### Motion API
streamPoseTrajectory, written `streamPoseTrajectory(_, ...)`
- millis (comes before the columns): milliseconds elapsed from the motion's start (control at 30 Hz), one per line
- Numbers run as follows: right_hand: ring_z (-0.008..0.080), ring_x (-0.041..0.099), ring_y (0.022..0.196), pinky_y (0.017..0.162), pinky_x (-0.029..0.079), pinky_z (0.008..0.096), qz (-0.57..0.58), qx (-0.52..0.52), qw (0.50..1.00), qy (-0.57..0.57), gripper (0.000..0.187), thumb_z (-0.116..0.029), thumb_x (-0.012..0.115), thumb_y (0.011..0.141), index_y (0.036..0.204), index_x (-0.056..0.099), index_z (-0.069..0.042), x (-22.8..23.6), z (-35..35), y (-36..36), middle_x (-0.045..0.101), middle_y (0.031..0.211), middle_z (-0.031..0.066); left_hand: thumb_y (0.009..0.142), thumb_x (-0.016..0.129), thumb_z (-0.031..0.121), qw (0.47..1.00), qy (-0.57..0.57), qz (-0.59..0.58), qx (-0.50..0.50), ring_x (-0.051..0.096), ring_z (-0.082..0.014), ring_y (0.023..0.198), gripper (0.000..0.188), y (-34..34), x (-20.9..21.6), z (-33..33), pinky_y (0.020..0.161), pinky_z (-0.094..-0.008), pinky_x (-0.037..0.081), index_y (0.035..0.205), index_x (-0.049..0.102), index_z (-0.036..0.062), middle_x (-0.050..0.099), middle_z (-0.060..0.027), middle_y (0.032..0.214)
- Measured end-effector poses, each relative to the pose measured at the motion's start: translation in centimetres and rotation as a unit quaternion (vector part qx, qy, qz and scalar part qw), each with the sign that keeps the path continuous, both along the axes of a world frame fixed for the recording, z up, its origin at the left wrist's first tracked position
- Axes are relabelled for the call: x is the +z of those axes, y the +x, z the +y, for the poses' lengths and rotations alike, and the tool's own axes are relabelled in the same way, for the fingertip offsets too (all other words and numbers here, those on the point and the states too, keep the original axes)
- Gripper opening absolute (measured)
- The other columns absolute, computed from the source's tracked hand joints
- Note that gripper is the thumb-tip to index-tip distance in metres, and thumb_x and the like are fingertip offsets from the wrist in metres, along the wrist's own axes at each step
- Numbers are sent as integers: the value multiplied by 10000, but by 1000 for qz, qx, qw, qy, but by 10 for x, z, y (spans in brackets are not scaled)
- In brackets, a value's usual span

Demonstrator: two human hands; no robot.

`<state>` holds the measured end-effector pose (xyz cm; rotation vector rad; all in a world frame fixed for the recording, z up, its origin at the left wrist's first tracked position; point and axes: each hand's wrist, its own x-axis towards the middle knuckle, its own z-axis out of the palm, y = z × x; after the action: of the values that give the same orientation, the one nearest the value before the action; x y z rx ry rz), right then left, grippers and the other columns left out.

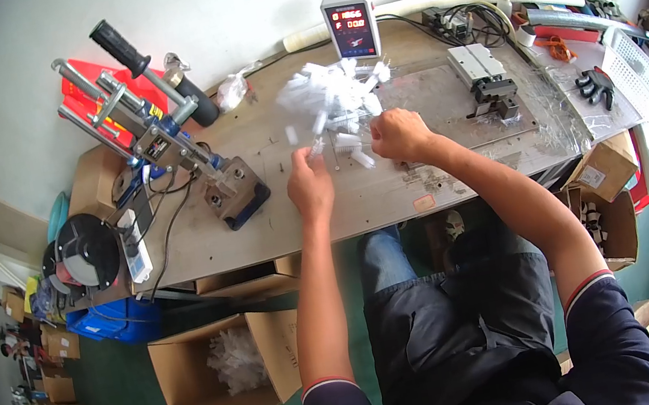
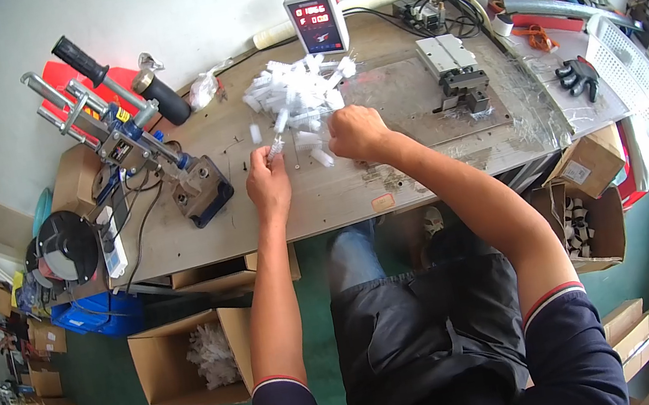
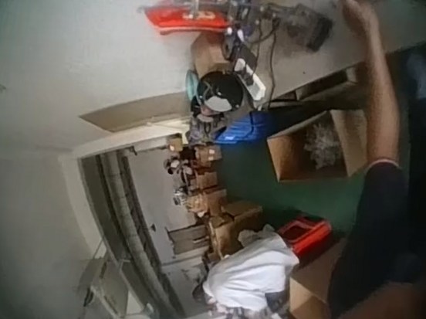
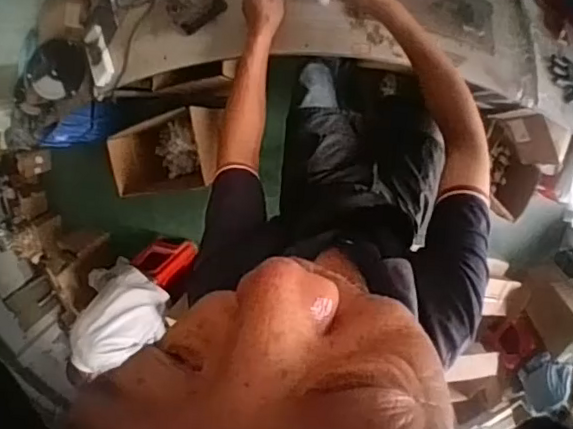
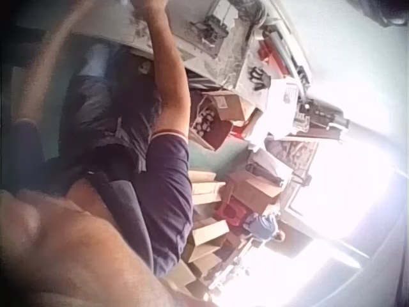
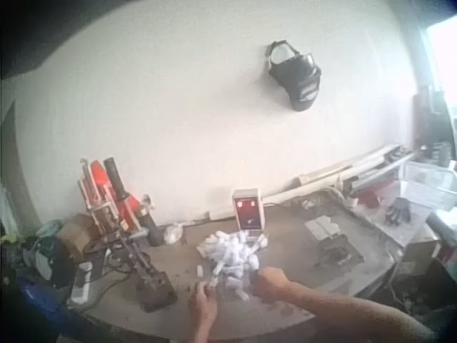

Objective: Assembling small plastic tubes and components using a manual press at a workstation.

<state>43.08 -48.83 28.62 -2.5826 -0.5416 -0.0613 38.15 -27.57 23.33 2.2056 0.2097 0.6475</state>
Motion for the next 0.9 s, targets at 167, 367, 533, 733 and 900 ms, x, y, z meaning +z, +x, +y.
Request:
streamPoseTrajectory(167, 401, 717, 882, 800, 564, 495, -21, -11, 999, -34, 182, -215, 644, 795, 817, 739, -61, -9, -13, -6, 730, 869, 217, 947, 666, 168, 999, 43, -19, 13, 693, -319, 843, 204, 2, -2, -4, 783, -425, 520, 1110, 650, 48, 721, -145, 936)
streamPoseTrajectory(367, 390, 723, 919, 821, 561, 503, -63, 14, 997, -31, 184, -204, 644, 833, 849, 740, -47, -11, 6, -7, 740, 920, 201, 935, 672, 158, 997, 69, -33, 12, 699, -324, 860, 210, 2, -8, -1, 797, -427, 525, 1109, 650, 44, 723, -143, 950)
streamPoseTrajectory(533, 389, 723, 916, 819, 563, 501, -50, 17, 997, -53, 193, -151, 624, 775, 877, 755, -54, -9, 7, 3, 741, 912, 202, 932, 669, 152, 998, 64, -29, 4, 700, -316, 858, 210, 2, -6, -7, 802, -424, 529, 1110, 650, 42, 724, -138, 948)
streamPoseTrajectory(733, 425, 693, 849, 756, 545, 525, -74, -47, 990, 106, 165, -197, 617, 815, 841, 717, -68, -13, -33, -21, 712, 848, 224, 941, 667, 169, 998, 45, -41, 21, 693, -297, 845, 223, 5, -13, 3, 785, -413, 524, 1123, 664, 39, 726, -141, 932)
streamPoseTrajectory(900, 439, 671, 768, 697, 528, 531, -87, -133, 968, 193, 209, -271, 642, 890, 860, 686, -68, -29, -110, -56, 684, 761, 207, 979, 668, 236, 997, -14, -72, 6, 668, -198, 846, 309, 7, -10, 5, 783, -365, 521, 1182, 676, 3, 729, -110, 946)
